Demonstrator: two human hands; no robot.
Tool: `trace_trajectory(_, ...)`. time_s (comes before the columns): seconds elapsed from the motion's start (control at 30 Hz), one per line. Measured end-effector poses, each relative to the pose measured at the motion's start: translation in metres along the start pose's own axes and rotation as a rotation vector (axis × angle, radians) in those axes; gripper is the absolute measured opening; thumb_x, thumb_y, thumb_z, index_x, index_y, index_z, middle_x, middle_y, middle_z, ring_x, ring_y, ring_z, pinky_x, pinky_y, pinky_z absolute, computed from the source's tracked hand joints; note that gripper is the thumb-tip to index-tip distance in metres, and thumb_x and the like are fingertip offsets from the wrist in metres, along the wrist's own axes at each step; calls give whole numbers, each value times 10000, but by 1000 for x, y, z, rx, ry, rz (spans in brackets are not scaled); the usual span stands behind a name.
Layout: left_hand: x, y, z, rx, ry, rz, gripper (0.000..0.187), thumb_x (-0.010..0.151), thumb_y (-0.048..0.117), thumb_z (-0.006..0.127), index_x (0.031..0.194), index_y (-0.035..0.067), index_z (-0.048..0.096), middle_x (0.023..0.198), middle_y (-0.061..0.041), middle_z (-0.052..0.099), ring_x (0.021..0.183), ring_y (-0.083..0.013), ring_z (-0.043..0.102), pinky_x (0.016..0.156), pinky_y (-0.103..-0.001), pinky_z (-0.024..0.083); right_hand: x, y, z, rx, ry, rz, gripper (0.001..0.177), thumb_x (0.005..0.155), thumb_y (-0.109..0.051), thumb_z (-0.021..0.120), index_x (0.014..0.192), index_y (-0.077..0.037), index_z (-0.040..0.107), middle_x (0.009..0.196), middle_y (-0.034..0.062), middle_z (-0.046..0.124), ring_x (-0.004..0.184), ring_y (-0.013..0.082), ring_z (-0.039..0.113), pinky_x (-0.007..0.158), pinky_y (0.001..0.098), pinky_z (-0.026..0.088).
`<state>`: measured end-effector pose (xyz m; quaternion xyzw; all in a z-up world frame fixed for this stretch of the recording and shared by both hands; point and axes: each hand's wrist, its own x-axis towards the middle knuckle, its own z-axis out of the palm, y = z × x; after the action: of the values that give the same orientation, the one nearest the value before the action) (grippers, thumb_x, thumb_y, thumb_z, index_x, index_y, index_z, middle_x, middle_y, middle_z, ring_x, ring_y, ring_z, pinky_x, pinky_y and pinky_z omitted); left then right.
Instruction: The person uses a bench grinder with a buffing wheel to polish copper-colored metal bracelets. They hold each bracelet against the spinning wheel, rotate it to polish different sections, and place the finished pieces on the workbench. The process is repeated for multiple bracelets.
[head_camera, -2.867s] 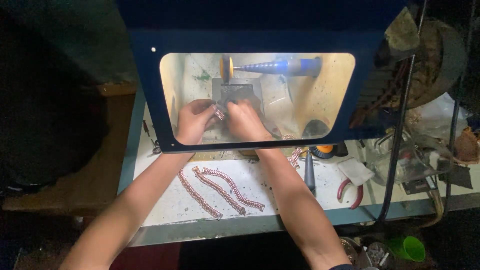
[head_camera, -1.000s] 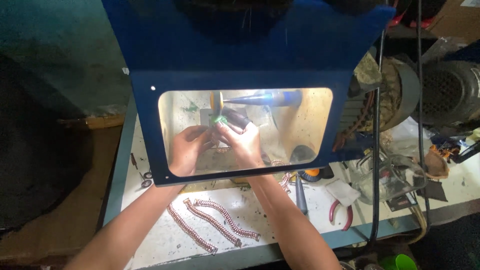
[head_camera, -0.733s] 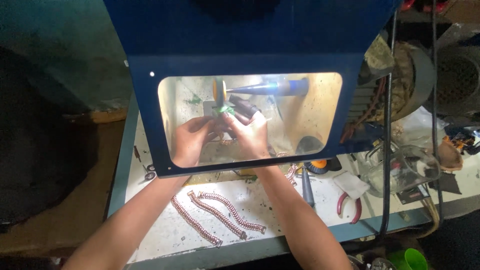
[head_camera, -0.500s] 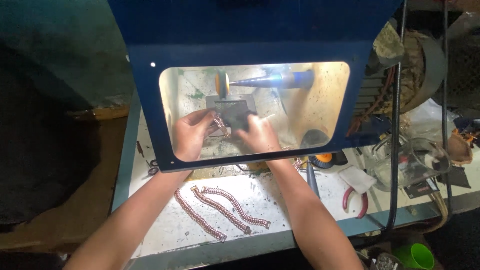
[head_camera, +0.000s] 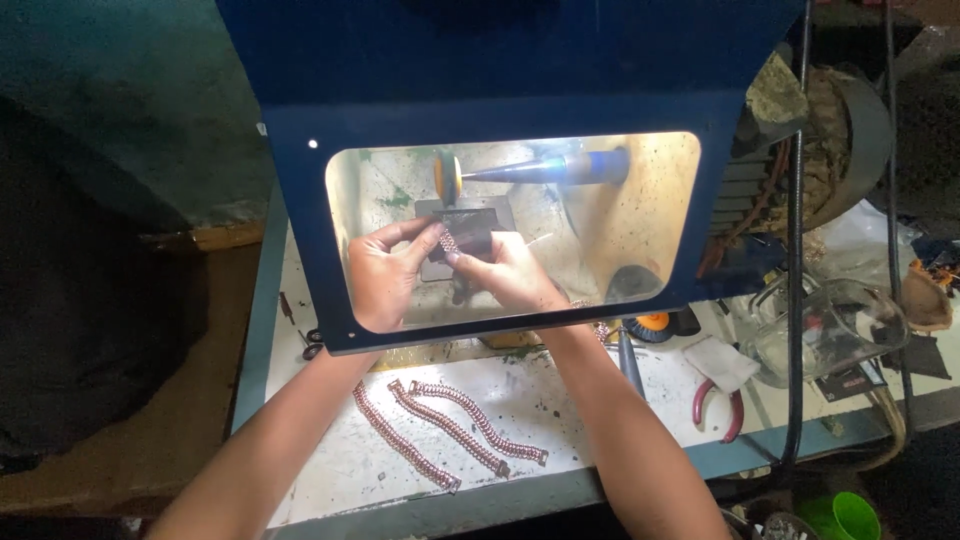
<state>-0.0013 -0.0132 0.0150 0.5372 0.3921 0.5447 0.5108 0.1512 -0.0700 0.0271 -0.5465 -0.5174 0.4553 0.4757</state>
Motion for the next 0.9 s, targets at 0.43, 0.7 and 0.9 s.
trace_trajectory(0.43,-3,14,11,-202,-65,-201,339,946,364,744,1144,89,771,977,-56,776,894,-109,679,789,-300,607,24,24,24,534,182,-86,175,943,-142,733,1009,16,695,839,219,766,667,310,776,571,467,675)
trace_trajectory(0.7,5,-7,9,-336,-187,-21,234,980,90,706,1197,3,718,719,-170,696,501,-236,655,431,-385,596,31,27,27,479,225,-249,176,986,-140,684,921,20,713,633,158,699,466,215,692,386,320,589)
trace_trajectory(0.9,4,-11,13,-362,-169,24,279,963,114,728,1216,-1,710,743,-178,724,545,-236,711,533,-402,671,22,18,27,491,215,-294,124,980,-101,675,1005,11,723,657,154,651,461,192,633,355,323,526)
